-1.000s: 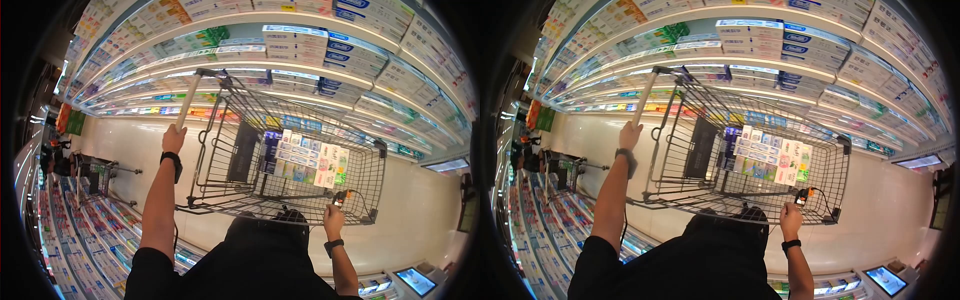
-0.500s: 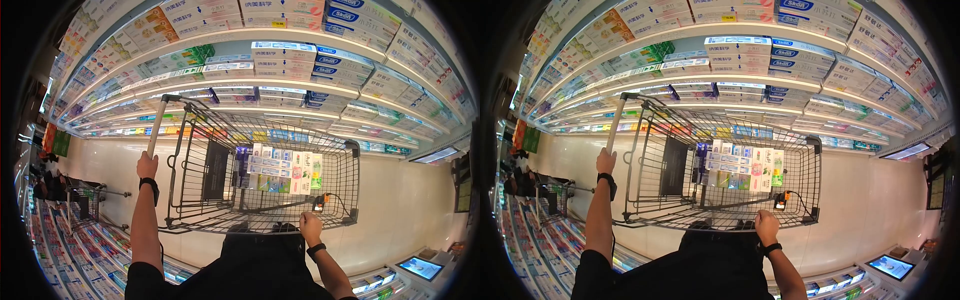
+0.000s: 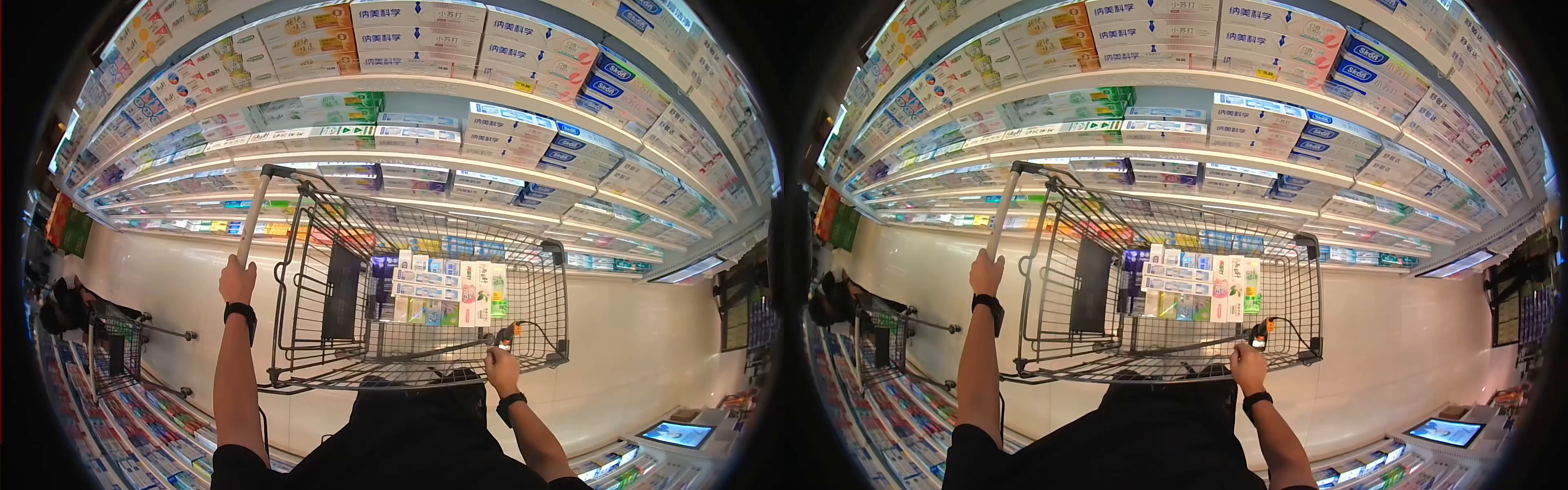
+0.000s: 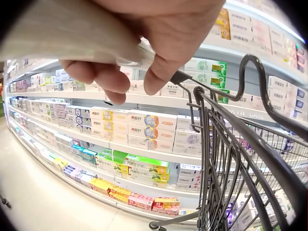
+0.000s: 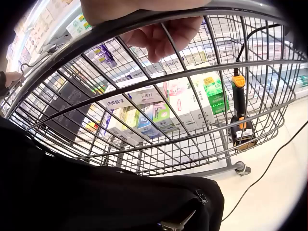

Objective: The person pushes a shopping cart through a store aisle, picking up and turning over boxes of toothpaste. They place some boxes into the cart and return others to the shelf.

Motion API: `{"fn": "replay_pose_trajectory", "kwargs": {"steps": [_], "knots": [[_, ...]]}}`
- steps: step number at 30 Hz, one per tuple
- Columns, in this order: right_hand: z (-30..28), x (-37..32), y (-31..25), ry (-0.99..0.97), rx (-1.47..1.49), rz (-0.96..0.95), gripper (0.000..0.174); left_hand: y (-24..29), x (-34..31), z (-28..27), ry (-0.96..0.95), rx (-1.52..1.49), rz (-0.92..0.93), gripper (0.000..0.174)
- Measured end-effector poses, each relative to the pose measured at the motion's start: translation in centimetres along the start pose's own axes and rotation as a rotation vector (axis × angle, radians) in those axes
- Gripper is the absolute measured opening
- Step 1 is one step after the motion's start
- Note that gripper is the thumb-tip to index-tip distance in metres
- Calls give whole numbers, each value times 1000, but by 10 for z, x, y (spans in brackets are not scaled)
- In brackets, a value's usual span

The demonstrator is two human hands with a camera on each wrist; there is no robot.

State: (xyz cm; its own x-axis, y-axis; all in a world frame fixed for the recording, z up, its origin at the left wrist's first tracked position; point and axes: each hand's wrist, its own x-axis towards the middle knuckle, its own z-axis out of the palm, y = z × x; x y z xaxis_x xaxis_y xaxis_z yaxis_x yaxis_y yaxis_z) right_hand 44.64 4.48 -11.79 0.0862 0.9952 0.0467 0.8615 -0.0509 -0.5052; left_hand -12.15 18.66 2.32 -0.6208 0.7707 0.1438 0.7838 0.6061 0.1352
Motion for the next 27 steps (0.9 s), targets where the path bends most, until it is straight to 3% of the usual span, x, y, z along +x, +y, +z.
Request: {"fn": "replay_pose_trajectory", "kwargs": {"steps": [1,2,10,27], "knots": [[31,11,-66,-15,-15,13,12,-44,63,7,-25,7,2,36],[35,12,-86,-16,-14,30,12,-56,79,4,-28,9,5,36],[53,25,-110,51,1,2,12,-72,109,10,-25,0,6,35],[45,67,-130,-71,-11,57,12,-76,154,12,-67,7,58,41]]}}
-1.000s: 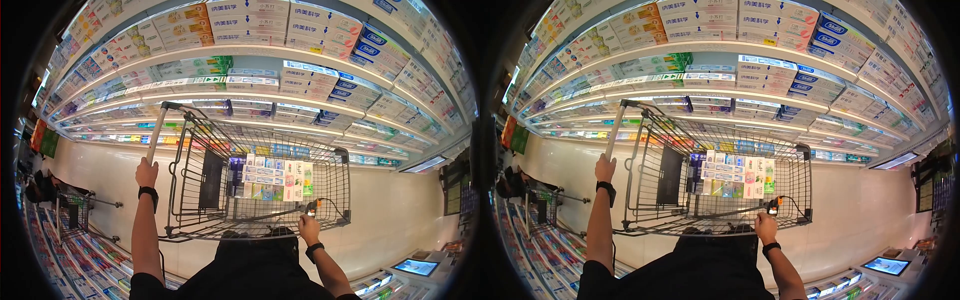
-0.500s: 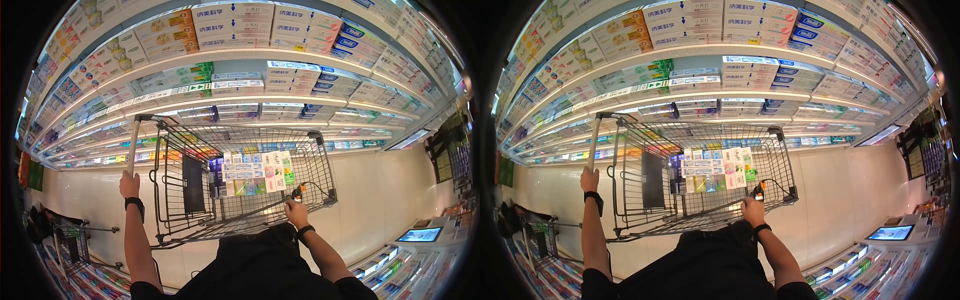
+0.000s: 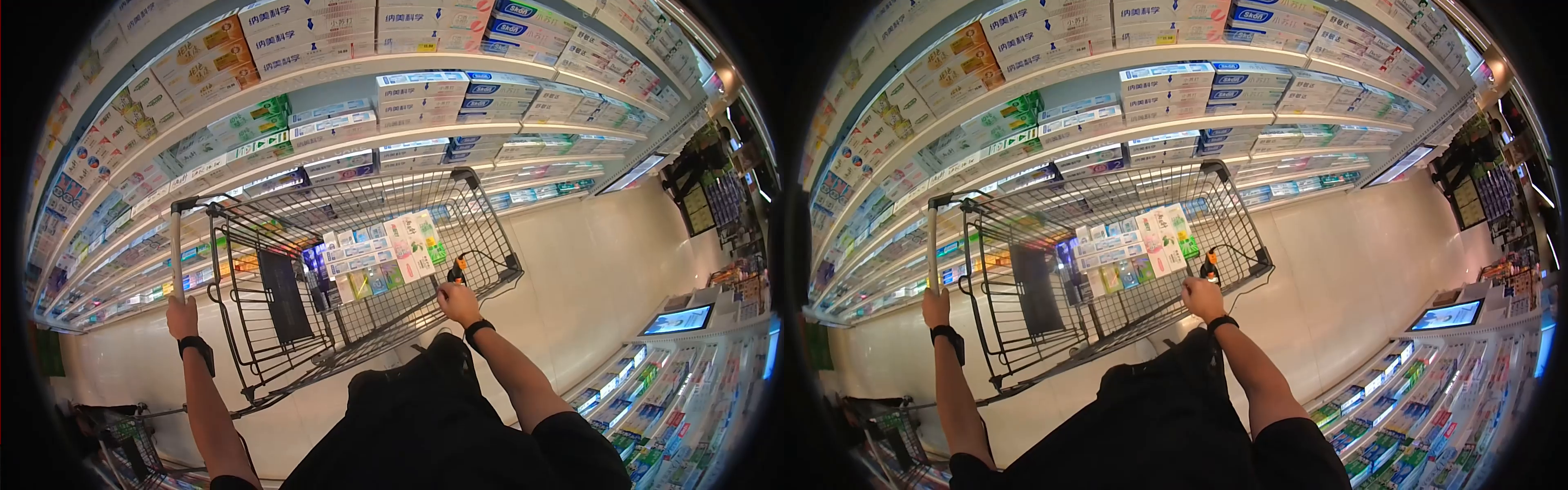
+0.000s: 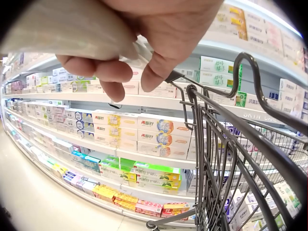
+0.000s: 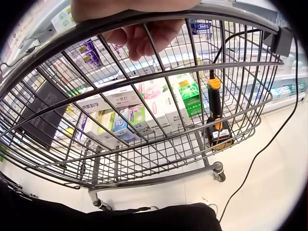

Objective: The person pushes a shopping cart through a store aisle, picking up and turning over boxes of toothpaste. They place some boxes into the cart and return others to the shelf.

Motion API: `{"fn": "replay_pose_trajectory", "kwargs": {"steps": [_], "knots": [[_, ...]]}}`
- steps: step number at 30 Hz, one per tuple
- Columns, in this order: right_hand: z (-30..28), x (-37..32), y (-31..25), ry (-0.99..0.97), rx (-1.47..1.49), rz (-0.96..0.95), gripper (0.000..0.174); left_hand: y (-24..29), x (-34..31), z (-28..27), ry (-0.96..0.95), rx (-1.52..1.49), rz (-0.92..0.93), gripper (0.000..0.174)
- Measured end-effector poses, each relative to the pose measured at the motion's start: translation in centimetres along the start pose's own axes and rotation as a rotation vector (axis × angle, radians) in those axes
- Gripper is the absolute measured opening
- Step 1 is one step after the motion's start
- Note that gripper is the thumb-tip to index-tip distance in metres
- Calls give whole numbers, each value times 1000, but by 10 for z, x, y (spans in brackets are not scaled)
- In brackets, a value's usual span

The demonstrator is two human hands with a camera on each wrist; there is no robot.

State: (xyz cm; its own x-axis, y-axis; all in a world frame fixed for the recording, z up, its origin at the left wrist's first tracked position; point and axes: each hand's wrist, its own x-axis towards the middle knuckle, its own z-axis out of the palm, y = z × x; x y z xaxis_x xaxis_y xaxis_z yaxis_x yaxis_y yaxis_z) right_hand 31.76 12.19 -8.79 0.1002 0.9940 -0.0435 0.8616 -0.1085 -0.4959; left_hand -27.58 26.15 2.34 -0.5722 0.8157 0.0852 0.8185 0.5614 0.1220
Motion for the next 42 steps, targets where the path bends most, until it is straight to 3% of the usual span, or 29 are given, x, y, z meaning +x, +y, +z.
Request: {"fn": "replay_pose_trajectory", "kwargs": {"steps": [27,35,38,42], "knots": [[-12,37,14,6,7,-108,8,17,-25,-3,32,53,-71,40],[-14,41,15,-129,79,-87,12,13,-28,-1,78,151,-95,40],[-23,49,12,-379,159,26,25,9,-23,8,79,129,-95,41],[-27,99,-9,-376,210,-295,61,11,-26,4,78,148,-141,41]]}}
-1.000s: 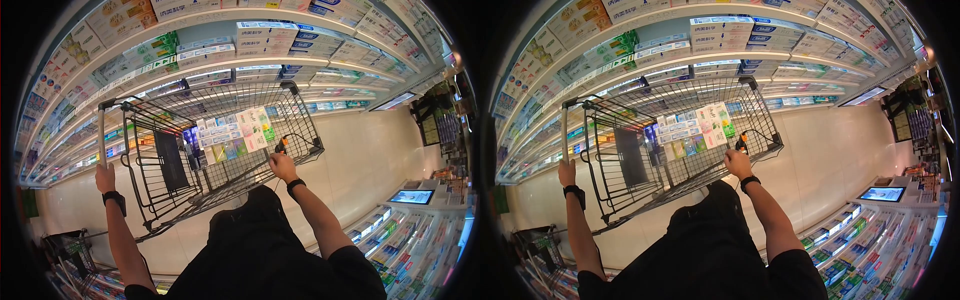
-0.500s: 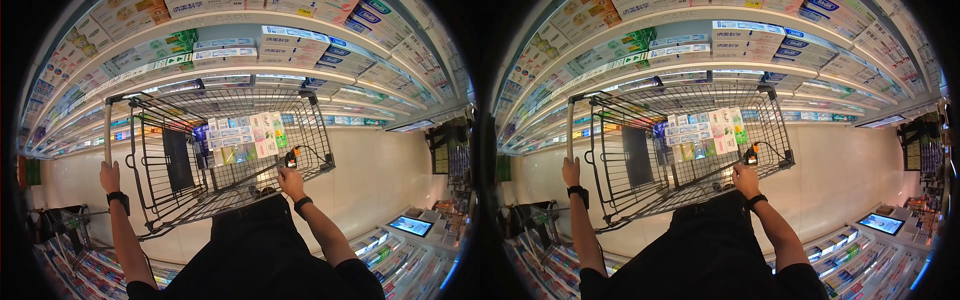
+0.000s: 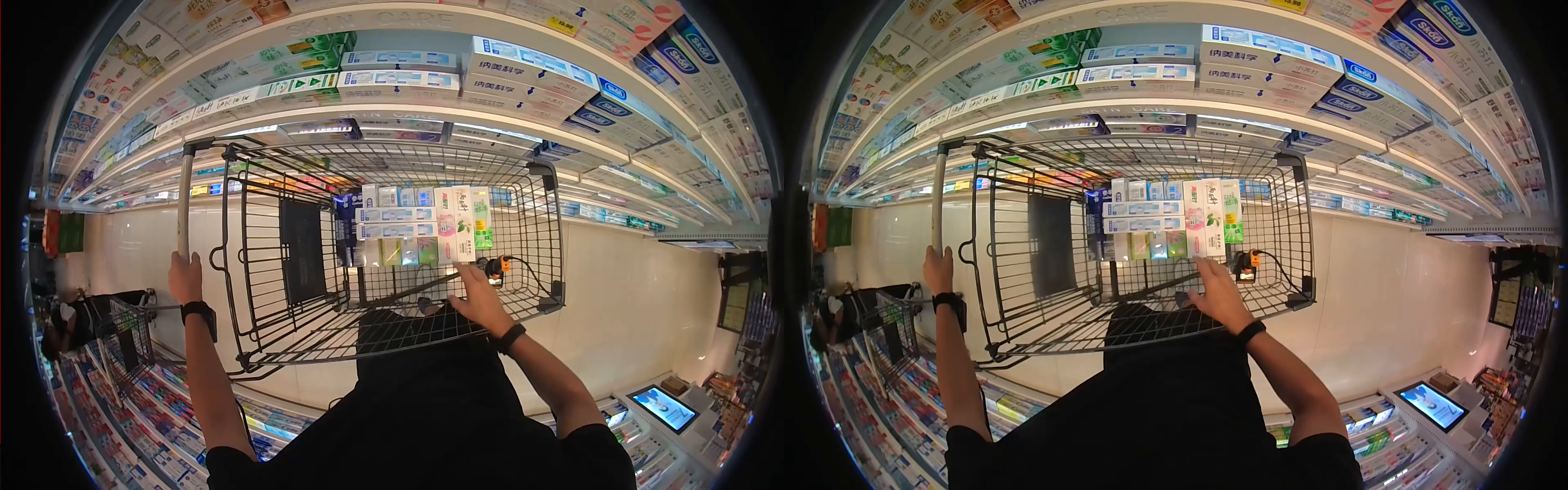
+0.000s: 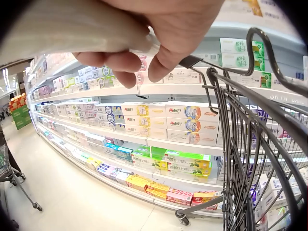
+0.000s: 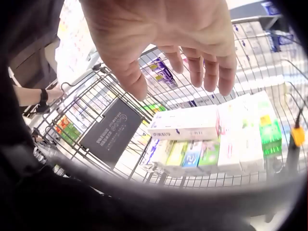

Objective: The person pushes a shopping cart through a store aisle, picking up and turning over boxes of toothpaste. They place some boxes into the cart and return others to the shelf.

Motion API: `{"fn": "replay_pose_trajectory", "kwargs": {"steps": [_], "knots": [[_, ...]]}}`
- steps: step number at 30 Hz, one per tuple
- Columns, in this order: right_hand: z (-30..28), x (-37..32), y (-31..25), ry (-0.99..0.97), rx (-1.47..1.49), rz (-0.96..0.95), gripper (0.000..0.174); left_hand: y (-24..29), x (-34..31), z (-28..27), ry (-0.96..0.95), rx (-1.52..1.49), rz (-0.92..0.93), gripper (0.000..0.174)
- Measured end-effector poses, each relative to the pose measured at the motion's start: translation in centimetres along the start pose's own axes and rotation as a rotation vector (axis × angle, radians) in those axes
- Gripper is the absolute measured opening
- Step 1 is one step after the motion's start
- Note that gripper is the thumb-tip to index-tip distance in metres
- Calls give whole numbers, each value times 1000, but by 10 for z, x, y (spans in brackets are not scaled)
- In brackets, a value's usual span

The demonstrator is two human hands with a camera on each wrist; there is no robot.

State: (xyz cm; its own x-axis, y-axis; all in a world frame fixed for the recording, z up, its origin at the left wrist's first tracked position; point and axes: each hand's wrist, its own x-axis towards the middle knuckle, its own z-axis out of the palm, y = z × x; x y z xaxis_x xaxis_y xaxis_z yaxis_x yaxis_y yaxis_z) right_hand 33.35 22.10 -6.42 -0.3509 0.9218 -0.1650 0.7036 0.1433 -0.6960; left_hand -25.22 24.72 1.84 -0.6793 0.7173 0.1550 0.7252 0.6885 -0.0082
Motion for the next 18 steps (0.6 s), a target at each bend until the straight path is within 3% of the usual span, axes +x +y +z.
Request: {"fn": "replay_pose_trajectory", "kwargs": {"steps": [3,9,13,16,18], "knots": [[10,75,11,-10,-69,-181,85,5,-2,7,39,-12,-5,38],[72,178,24,-241,-494,-172,105,13,-7,1,26,-20,-50,40],[103,196,31,-310,-598,-226,108,16,-9,-3,32,28,-71,41],[118,206,38,-389,-631,-148,100,19,-8,-4,26,49,-80,42],[126,207,46,-291,-625,-186,91,16,-7,1,47,58,-60,42]]}}
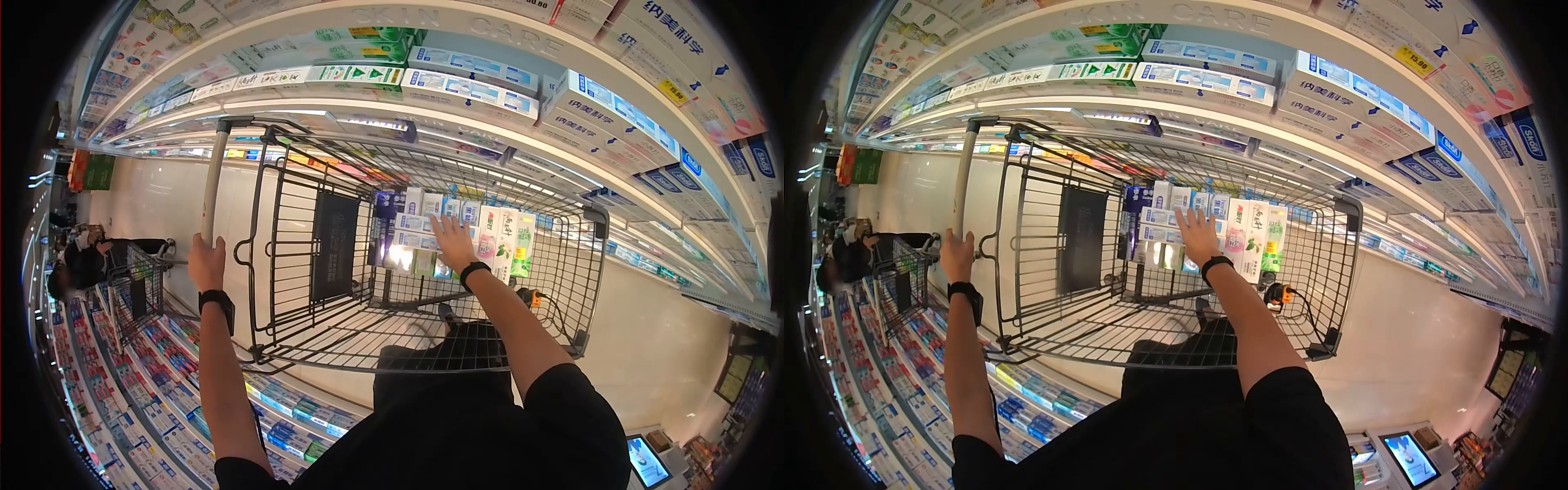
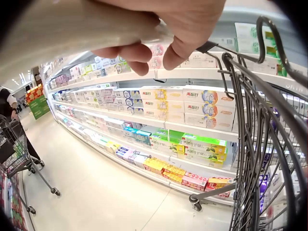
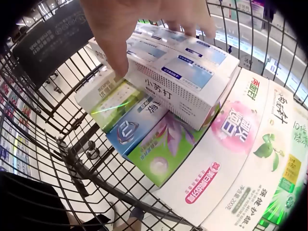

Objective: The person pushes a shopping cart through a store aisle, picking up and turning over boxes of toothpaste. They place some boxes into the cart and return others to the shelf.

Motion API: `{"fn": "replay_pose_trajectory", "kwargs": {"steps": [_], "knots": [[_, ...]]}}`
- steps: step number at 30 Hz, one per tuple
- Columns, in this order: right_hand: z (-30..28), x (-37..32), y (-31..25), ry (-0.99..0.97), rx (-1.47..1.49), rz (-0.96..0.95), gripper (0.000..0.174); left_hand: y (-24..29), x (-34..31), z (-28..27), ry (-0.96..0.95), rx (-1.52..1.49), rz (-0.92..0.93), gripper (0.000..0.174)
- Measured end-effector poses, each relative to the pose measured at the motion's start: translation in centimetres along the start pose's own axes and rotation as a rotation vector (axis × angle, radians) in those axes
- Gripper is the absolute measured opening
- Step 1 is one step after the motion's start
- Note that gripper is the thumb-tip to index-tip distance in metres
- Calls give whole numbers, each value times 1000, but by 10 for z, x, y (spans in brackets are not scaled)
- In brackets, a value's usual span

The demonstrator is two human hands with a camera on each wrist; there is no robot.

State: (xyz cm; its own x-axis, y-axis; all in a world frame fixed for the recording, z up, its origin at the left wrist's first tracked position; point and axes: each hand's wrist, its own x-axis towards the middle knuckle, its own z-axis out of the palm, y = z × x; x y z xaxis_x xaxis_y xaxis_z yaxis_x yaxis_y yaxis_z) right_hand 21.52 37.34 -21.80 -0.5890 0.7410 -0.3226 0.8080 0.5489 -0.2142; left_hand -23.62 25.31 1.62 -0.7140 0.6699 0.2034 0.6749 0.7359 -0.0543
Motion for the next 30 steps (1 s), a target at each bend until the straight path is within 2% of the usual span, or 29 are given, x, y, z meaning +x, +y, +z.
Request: {"fn": "replay_pose_trajectory", "kwargs": {"steps": [3,6,9,12,13,14,16,19,21,22,23,24,25,26,28,30], "knots": [[13,6,6,98,-27,-8,89,-1,1,-1,-12,-5,6,42],[18,17,9,41,-22,-35,98,-2,2,0,-34,-28,-10,42],[-6,19,11,-57,189,-9,98,7,-3,-10,-68,-29,-52,44],[-6,16,27,-109,499,55,93,3,-1,-7,-55,-25,-4,45],[-32,5,30,-243,635,59,88,0,-1,-5,-35,-41,11,48],[-55,-10,27,-275,761,83,89,-3,-1,-4,-35,-64,9,51],[-86,-46,22,-324,1009,135,91,-1,-2,-6,-32,-122,11,57],[-129,-98,6,-323,1315,51,84,6,-10,-23,-30,-301,31,70],[-158,-130,-12,-275,1501,-31,80,-8,-1,-6,137,-402,189,75],[-173,-146,-22,-236,1563,-80,78,-4,0,-19,217,-449,271,78],[-190,-162,-31,-214,1586,-113,79,1,-3,-29,217,-520,323,79],[-205,-177,-42,-185,1646,-136,80,14,-11,-47,312,-582,449,79],[-217,-192,-54,-162,1703,-159,81,31,-29,-69,316,-672,512,76],[-226,-204,-65,-150,1754,-184,82,52,-56,-95,166,-913,515,70],[-235,-219,-85,-150,1809,-228,83,80,-110,-118,-201,-1137,657,69],[-232,-229,-108,-131,1850,-280,82,100,-173,-130,-782,-1645,653,67]]}}
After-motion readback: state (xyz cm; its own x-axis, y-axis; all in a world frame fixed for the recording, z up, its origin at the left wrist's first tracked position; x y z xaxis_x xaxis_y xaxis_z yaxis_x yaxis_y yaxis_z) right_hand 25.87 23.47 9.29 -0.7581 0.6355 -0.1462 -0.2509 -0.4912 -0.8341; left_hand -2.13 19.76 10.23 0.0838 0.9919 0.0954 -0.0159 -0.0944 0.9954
